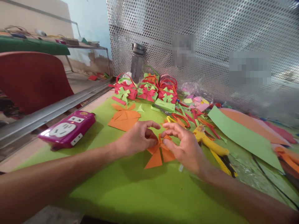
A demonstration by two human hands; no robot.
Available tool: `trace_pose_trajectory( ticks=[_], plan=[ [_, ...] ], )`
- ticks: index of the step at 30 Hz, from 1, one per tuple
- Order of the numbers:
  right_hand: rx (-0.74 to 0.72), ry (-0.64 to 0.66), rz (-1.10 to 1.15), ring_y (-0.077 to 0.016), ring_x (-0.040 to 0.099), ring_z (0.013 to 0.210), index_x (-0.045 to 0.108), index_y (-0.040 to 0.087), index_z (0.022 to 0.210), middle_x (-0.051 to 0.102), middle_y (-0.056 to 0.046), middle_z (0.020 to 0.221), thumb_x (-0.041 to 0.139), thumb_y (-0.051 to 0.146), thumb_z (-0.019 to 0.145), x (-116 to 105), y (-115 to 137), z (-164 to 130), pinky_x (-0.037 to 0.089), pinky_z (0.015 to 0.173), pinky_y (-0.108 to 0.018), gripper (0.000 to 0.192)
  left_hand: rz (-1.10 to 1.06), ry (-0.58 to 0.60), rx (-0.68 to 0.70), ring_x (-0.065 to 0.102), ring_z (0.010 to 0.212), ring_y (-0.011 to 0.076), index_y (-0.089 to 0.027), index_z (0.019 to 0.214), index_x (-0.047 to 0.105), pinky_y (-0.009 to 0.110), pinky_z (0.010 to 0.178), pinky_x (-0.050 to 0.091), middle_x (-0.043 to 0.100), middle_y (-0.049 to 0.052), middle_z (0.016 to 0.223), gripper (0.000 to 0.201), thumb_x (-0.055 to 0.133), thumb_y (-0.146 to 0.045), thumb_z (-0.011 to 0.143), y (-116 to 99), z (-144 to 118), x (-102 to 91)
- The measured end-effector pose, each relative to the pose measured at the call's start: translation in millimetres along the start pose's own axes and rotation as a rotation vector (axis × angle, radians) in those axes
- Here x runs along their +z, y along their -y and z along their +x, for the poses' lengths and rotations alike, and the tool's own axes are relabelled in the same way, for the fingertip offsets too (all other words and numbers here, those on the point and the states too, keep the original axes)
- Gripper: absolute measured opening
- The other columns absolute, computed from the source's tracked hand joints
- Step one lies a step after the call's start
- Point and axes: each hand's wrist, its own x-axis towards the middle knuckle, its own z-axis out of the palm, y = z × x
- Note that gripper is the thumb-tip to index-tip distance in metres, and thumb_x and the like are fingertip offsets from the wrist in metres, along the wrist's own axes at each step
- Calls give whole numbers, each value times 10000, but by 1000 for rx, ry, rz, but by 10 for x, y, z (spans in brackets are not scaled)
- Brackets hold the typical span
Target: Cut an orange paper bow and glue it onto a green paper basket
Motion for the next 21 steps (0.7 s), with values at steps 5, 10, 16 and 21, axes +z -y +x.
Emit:
trace_pose_trajectory(
  ticks=[5, 10, 16, 21],
  plan=[
    [-81, 4, -66, -192, 662, 830, 648, 179, 911, 719, -37, 878, 532, 197, 786, 20, 2, -11, 501, 779, -322, 172, -21, 6, -6, 472, 470, 67, -124, 1059, 544, 189, 448, 316, 598, -82, 562, 358, 607, -89, 709, -22, -15, 10],
    [-83, 27, -137, -160, 623, 681, 662, 190, 763, 699, 7, 745, 512, 197, 799, 13, 7, -17, 469, 668, -278, 155, -69, 9, -23, 552, 492, 88, -135, 1049, 533, 200, 482, 384, 627, -77, 577, 363, 614, -84, 699, -3, -25, 33],
    [-21, 78, -187, -150, 551, 578, 639, 199, 697, 633, 26, 620, 496, 222, 785, 14, 8, -29, 415, 548, -258, 169, -54, -11, -25, 503, 470, 80, -139, 1004, 546, 197, 456, 360, 599, -89, 547, 331, 615, -108, 681, -10, -22, 46],
    [-78, 70, -195, -149, 547, 572, 630, 202, 693, 627, 28, 619, 497, 225, 794, 32, -6, -33, 408, 529, -254, 169, -101, 27, -18, 471, 485, 76, -140, 1004, 548, 197, 460, 346, 600, -85, 573, 359, 641, -164, 658, 11, -17, 51]
  ],
)
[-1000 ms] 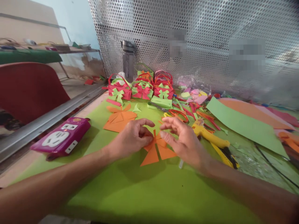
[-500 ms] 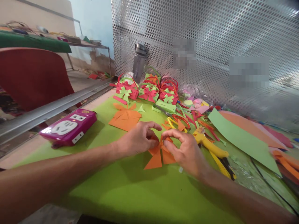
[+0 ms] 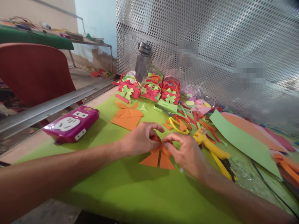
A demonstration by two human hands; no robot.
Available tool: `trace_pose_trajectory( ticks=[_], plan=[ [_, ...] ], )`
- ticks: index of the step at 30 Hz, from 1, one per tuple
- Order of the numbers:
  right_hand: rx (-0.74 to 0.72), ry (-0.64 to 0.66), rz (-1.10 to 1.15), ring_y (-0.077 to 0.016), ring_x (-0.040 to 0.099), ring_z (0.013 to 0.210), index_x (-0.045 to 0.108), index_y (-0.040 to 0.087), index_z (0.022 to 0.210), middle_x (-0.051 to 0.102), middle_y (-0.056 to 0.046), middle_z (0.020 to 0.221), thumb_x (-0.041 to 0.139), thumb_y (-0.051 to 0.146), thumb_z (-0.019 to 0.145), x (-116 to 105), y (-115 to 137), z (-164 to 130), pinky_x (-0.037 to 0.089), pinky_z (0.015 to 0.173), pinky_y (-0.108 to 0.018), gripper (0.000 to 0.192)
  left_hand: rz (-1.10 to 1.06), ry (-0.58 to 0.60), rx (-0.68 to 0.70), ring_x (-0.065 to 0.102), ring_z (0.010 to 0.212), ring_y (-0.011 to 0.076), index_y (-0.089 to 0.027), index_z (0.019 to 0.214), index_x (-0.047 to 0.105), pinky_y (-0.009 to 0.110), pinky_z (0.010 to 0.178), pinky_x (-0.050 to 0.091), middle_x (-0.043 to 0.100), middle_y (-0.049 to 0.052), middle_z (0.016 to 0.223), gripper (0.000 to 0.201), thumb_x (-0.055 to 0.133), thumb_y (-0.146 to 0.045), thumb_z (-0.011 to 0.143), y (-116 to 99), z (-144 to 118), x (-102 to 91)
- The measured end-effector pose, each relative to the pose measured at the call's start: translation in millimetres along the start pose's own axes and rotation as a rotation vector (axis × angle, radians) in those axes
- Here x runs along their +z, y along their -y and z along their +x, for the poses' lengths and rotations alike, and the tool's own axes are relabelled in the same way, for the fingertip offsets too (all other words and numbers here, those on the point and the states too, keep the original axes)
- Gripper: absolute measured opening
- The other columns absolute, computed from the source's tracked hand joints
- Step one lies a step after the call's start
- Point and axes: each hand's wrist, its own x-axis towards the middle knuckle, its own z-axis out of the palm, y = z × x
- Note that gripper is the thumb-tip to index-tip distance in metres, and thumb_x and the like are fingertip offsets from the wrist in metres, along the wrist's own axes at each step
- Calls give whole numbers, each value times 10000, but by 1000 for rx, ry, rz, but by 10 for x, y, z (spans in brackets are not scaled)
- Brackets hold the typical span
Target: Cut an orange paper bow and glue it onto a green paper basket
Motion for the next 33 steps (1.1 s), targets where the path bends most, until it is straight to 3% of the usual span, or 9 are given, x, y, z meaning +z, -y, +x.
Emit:
trace_pose_trajectory(
  ticks=[13, 20, 26, 33],
  plan=[
    [-267, -39, -90, -199, 604, 741, 674, 167, 787, 677, -41, 785, 524, 106, 851, 40, -38, -49, 455, 699, -342, 173, -36, 14, -34, 446, 466, 86, -141, 1047, 560, 220, 466, 312, 583, -75, 552, 423, 663, -147, 636, 45, -6, -5],
    [-539, -142, -373, -227, 616, 784, 698, 157, 793, 690, -95, 864, 513, 70, 884, 39, -69, -65, 441, 740, -401, 223, -93, -3, -70, 457, 473, 87, -146, 1043, 557, 216, 485, 339, 573, -87, 535, 421, 624, -106, 629, 17, -13, -4],
    [-546, -154, -534, -269, 626, 1009, 678, 214, 925, 699, -105, 1024, 438, 51, 892, 28, -85, -135, 393, 926, -528, 291, -94, 4, -77, 503, 509, 97, -150, 1063, 562, 224, 516, 378, 638, -49, 612, 436, 628, -116, 633, 6, -26, -49],
    [-566, -195, -598, -295, 623, 1067, 645, 220, 946, 711, -111, 1066, 449, 53, 894, 35, -71, -153, 345, 961, -584, 262, -111, -32, -73, 528, 522, 99, -159, 1039, 569, 227, 535, 407, 655, -40, 635, 413, 650, -119, 636, -13, -38, -47]
  ],
)
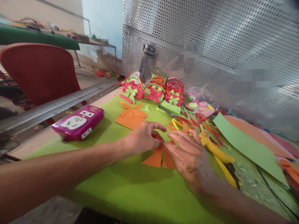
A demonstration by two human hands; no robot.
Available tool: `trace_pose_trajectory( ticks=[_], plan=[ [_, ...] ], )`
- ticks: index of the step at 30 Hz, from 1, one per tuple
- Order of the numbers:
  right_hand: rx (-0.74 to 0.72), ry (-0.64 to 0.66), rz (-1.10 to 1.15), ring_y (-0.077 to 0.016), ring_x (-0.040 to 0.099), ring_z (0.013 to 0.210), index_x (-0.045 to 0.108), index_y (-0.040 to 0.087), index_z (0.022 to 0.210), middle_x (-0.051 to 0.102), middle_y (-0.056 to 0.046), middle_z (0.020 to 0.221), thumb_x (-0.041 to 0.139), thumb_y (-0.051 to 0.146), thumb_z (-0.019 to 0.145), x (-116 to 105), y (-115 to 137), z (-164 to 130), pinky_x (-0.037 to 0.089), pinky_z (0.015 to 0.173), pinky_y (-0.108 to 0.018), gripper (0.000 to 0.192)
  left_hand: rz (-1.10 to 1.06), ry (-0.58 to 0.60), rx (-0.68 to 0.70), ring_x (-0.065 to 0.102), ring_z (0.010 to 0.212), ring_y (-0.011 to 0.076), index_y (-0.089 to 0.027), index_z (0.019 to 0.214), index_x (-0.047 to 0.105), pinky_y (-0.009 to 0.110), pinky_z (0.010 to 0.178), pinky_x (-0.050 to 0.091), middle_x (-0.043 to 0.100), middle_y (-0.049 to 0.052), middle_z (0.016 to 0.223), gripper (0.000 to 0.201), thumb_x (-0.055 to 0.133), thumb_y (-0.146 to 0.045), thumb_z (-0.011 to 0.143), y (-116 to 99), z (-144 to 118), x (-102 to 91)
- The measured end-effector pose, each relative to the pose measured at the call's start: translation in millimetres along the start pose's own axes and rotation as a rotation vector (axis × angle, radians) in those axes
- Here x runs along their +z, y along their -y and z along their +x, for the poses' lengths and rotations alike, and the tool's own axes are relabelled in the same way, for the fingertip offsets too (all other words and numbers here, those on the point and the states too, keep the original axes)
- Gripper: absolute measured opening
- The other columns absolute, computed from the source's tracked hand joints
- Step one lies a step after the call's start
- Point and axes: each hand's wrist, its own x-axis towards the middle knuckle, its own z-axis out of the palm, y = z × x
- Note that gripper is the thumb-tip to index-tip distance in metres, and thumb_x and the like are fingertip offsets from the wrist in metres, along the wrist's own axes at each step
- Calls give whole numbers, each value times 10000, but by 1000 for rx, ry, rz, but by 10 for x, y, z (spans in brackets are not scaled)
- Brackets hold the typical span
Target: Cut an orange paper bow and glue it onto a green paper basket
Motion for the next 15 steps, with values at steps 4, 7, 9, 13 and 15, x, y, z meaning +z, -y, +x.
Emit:
trace_pose_trajectory(
  ticks=[4, 7, 9, 13, 15],
  plan=[
    [28, -36, 36, -302, 604, 1110, 618, 224, 931, 711, -97, 1064, 518, 98, 906, 8, 8, 0, 346, 971, -585, 162, -7, -5, 22, 528, 510, 105, -161, 1030, 563, 231, 524, 401, 638, -49, 605, 401, 649, -135, 639, 30, 20, 13],
    [33, -48, 25, -312, 582, 1147, 609, 230, 909, 702, -95, 1081, 534, 113, 903, 13, 1, -5, 347, 969, -587, 139, -26, -5, 45, 543, 527, 111, -164, 1037, 554, 234, 530, 410, 653, -38, 637, 417, 657, -138, 634, 49, 30, 14],
    [33, -57, 20, -317, 575, 1158, 608, 229, 881, 699, -93, 1091, 541, 112, 899, 17, -4, -7, 346, 967, -592, 136, -21, -9, 42, 538, 528, 110, -163, 1038, 553, 233, 524, 404, 654, -36, 644, 417, 662, -139, 636, 46, 24, 16],
    [31, -72, 19, -330, 577, 1156, 604, 208, 839, 704, -103, 1073, 532, 73, 888, 21, 1, -5, 346, 959, -602, 160, 1, -21, 26, 502, 500, 101, -158, 1025, 556, 227, 501, 375, 626, -51, 604, 383, 648, -135, 654, 9, -5, 29],
    [21, -64, 15, -335, 574, 1160, 605, 204, 848, 703, -107, 1080, 528, 61, 881, 21, 5, -4, 340, 960, -609, 166, 8, -25, 25, 501, 497, 100, -160, 1014, 559, 224, 498, 370, 624, -53, 600, 371, 649, -132, 655, -10, -18, 35]
  ],
)
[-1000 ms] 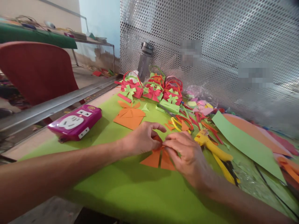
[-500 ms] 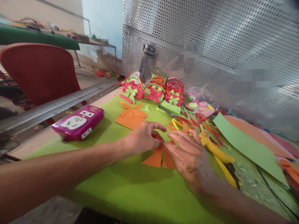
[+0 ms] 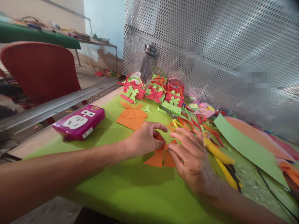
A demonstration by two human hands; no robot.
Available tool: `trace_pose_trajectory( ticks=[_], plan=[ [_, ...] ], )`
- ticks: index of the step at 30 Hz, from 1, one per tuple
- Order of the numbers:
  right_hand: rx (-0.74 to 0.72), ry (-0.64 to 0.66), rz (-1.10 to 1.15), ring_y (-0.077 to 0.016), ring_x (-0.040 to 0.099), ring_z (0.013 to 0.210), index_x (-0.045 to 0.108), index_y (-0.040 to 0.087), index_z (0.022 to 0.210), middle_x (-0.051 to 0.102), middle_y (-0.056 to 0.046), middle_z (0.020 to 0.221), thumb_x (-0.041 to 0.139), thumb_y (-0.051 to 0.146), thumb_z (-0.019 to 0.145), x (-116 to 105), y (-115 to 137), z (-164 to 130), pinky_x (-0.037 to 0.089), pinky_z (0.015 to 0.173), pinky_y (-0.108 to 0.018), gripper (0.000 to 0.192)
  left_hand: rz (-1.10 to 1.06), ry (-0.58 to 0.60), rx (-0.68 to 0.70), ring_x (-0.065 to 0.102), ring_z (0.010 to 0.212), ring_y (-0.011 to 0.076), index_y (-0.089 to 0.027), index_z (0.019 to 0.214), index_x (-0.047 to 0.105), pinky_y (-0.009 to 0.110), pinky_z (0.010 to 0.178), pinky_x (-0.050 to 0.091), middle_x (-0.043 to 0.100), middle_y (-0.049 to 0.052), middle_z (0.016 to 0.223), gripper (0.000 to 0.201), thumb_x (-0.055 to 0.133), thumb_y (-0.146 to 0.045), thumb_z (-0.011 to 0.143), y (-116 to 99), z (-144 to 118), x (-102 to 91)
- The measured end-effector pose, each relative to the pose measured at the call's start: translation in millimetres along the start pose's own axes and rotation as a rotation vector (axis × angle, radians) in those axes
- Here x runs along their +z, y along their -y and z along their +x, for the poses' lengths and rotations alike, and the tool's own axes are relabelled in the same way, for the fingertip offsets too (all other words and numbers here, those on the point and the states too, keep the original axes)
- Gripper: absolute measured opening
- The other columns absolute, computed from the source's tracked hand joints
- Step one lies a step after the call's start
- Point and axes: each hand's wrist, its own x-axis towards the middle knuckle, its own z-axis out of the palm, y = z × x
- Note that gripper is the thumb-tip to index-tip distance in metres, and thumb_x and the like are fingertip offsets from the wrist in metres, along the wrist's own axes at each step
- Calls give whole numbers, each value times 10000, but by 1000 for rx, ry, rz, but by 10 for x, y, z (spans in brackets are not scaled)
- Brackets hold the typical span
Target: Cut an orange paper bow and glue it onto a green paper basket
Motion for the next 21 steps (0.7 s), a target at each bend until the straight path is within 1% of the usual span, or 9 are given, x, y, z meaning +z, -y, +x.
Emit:
trace_pose_trajectory(
  ticks=[7, 12, 14, 17, 21],
  plan=[
    [7, -5, 4, -329, 569, 1170, 605, 238, 863, 703, -93, 1088, 558, 95, 869, -5, 0, 8, 326, 979, -619, 152, 12, -10, -20, 509, 490, 95, -152, 992, 576, 218, 500, 391, 611, -66, 567, 337, 648, -98, 668, -26, -14, 23],
    [52, -69, 82, -314, 595, 1126, 607, 232, 845, 715, -97, 1044, 573, 84, 855, 0, 14, 33, 337, 978, -618, 152, 38, -22, 5, 458, 455, 75, -135, 974, 582, 197, 450, 331, 592, -80, 529, 310, 639, -64, 678, -25, -22, 42],
    [67, -81, 116, -313, 607, 1104, 615, 227, 829, 721, -95, 1025, 577, 74, 842, 3, 22, 42, 345, 972, -619, 159, 32, -22, 4, 456, 455, 75, -135, 971, 580, 198, 449, 328, 591, -81, 526, 310, 634, -49, 679, -21, -21, 49],
    [66, -71, 125, -316, 613, 1094, 619, 228, 814, 724, -91, 1015, 571, 63, 834, 7, 32, 44, 336, 973, -628, 173, -4, -12, -9, 487, 481, 84, -134, 982, 570, 203, 480, 371, 602, -75, 542, 320, 635, -40, 683, -16, -16, 55],
    [52, -40, 108, -314, 597, 1123, 618, 232, 825, 722, -86, 1019, 570, 74, 851, 14, 36, 26, 313, 992, -629, 167, -35, -16, -31, 498, 494, 77, -133, 972, 570, 195, 495, 383, 613, -70, 561, 319, 629, -18, 681, -25, -13, 48]
  ],
)
